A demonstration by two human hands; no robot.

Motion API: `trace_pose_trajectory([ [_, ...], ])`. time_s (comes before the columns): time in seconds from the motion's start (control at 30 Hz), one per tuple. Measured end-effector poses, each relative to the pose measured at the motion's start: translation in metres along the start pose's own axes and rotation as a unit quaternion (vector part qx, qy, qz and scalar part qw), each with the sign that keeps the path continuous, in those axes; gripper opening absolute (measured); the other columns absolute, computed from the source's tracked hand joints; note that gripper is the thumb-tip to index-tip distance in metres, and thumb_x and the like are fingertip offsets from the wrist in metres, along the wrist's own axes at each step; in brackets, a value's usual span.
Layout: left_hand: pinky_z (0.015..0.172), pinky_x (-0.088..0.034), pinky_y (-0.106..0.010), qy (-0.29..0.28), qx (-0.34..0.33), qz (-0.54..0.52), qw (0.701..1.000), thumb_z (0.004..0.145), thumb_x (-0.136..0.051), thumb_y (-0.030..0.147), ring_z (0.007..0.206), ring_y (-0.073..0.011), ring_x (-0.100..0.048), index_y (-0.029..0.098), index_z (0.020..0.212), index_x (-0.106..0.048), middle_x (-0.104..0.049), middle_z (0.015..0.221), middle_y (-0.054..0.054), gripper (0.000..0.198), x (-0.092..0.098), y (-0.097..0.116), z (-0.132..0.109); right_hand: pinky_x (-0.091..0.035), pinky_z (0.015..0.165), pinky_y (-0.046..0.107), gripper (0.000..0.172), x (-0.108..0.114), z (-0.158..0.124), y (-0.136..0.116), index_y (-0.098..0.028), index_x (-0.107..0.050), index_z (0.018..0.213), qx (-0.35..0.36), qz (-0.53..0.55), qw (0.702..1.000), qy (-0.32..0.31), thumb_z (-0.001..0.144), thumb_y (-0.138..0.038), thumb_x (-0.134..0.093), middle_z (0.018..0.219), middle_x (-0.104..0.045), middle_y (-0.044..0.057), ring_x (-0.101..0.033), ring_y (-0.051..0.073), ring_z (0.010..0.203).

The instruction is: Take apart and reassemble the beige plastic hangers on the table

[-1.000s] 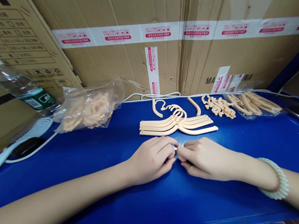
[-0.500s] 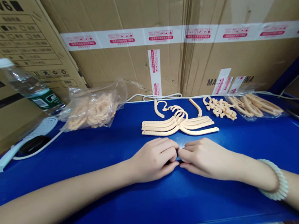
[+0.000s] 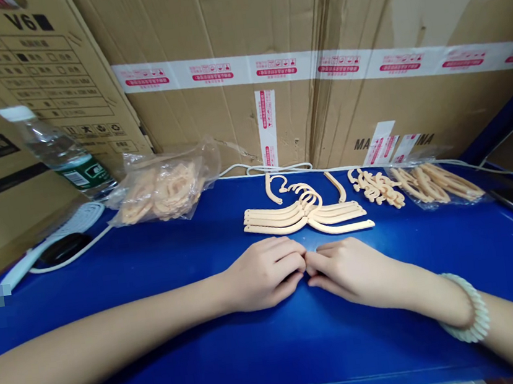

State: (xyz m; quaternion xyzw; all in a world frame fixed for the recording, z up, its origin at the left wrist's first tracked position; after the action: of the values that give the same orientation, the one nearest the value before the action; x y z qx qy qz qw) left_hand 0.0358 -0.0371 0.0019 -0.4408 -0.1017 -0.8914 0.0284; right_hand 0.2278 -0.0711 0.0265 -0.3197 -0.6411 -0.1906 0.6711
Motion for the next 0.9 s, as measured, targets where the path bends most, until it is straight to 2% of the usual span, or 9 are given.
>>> trace_pose_trajectory([
  [0.17,0.081,-0.054,-0.032,0.02,0.0,0.005,1.0,0.093,-0.051,0.014,0.087,-0.0184,-0.066,0.017,0.095,-0.063,-0.072,0.098,-0.008,0.012,0.006,-0.001,0.003,-0.04,0.065,0.027,0.009,0.003,0.0,0.001,-0.018,-0.055,0.096,0.0,0.034,0.999,-0.01,0.102,-0.024,-0.052,0.084,-0.066,0.005,-0.06,0.018,0.071],
  [0.27,0.09,-0.054,-0.036,0.012,0.019,0.036,0.999,0.095,-0.05,0.015,0.1,-0.0211,-0.067,0.015,0.1,-0.063,-0.072,0.106,-0.011,0.015,0.018,-0.015,0.01,-0.041,0.066,0.026,0.006,0.003,0.0,0.003,-0.018,-0.056,0.1,0.0,0.056,0.998,-0.009,0.101,-0.023,-0.053,0.085,-0.067,0.004,-0.061,0.017,0.073],
  [0.37,0.095,-0.052,-0.042,-0.022,0.044,0.088,0.995,0.097,-0.045,0.013,0.111,-0.0249,-0.064,0.015,0.11,-0.065,-0.071,0.115,-0.013,0.024,0.03,-0.048,0.013,-0.041,0.066,0.025,0.006,0.002,0.001,0.003,-0.019,-0.057,0.102,-0.001,0.077,0.997,-0.008,0.101,-0.023,-0.053,0.086,-0.068,0.004,-0.062,0.016,0.072],
  [0.47,0.105,-0.049,-0.045,-0.037,0.084,0.062,0.994,0.099,-0.038,0.013,0.122,-0.0237,-0.059,0.017,0.124,-0.063,-0.068,0.128,-0.012,0.035,0.035,-0.093,0.007,-0.04,0.064,0.025,0.007,0.003,0.003,0.0,-0.017,-0.058,0.1,-0.01,0.061,0.998,0.002,0.1,-0.022,-0.053,0.084,-0.068,0.004,-0.062,0.016,0.07],
  [0.57,0.113,-0.044,-0.048,-0.052,0.11,0.02,0.992,0.101,-0.036,0.015,0.13,-0.0223,-0.056,0.02,0.13,-0.062,-0.065,0.137,-0.01,0.039,0.032,-0.129,-0.003,-0.04,0.065,0.027,0.007,0.011,0.009,-0.002,-0.016,-0.059,0.095,-0.018,0.014,0.998,0.055,0.099,-0.02,-0.053,0.084,-0.066,0.006,-0.059,0.017,0.071],
  [0.63,0.115,-0.043,-0.049,-0.053,0.136,0.008,0.989,0.101,-0.035,0.016,0.132,-0.0217,-0.055,0.02,0.135,-0.06,-0.063,0.14,-0.009,0.042,0.028,-0.143,-0.01,-0.041,0.069,0.028,0.008,0.021,0.015,-0.001,-0.016,-0.06,0.095,-0.015,-0.014,0.994,0.107,0.098,-0.018,-0.053,0.088,-0.066,0.007,-0.059,0.018,0.076],
  [0.7,0.116,-0.041,-0.049,-0.058,0.15,0.0,0.987,0.101,-0.035,0.014,0.134,-0.0211,-0.053,0.021,0.138,-0.058,-0.061,0.143,-0.008,0.045,0.024,-0.149,-0.013,-0.042,0.071,0.028,0.007,0.034,0.025,0.005,-0.016,-0.06,0.098,-0.021,-0.038,0.987,0.152,0.096,-0.016,-0.054,0.092,-0.066,0.008,-0.059,0.02,0.083],
  [0.77,0.117,-0.04,-0.048,-0.064,0.154,-0.006,0.986,0.1,-0.035,0.012,0.135,-0.0204,-0.052,0.023,0.139,-0.057,-0.06,0.145,-0.007,0.047,0.021,-0.151,-0.016,-0.043,0.074,0.03,0.009,0.048,0.04,0.015,-0.015,-0.061,0.101,-0.04,-0.058,0.983,0.168,0.095,-0.015,-0.056,0.093,-0.067,0.009,-0.059,0.022,0.09],
  [0.9,0.118,-0.038,-0.051,-0.067,0.151,-0.008,0.986,0.099,-0.036,0.01,0.139,-0.0217,-0.048,0.026,0.142,-0.056,-0.058,0.148,-0.005,0.05,0.018,-0.154,-0.017,-0.045,0.087,0.032,0.018,0.064,0.08,0.043,-0.012,-0.066,0.11,-0.1,-0.117,0.982,0.111,0.097,-0.014,-0.054,0.104,-0.071,0.013,-0.061,0.024,0.104],
])
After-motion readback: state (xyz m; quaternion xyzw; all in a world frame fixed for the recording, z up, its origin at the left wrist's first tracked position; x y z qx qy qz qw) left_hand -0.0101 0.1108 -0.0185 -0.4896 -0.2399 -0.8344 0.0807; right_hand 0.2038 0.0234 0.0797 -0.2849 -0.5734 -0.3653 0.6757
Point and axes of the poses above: each hand's wrist, its own z-axis towards the middle knuckle, its own x-axis out of the back of the hand, y = z × x, the point moved 2 cm from there along z, towards the middle knuckle
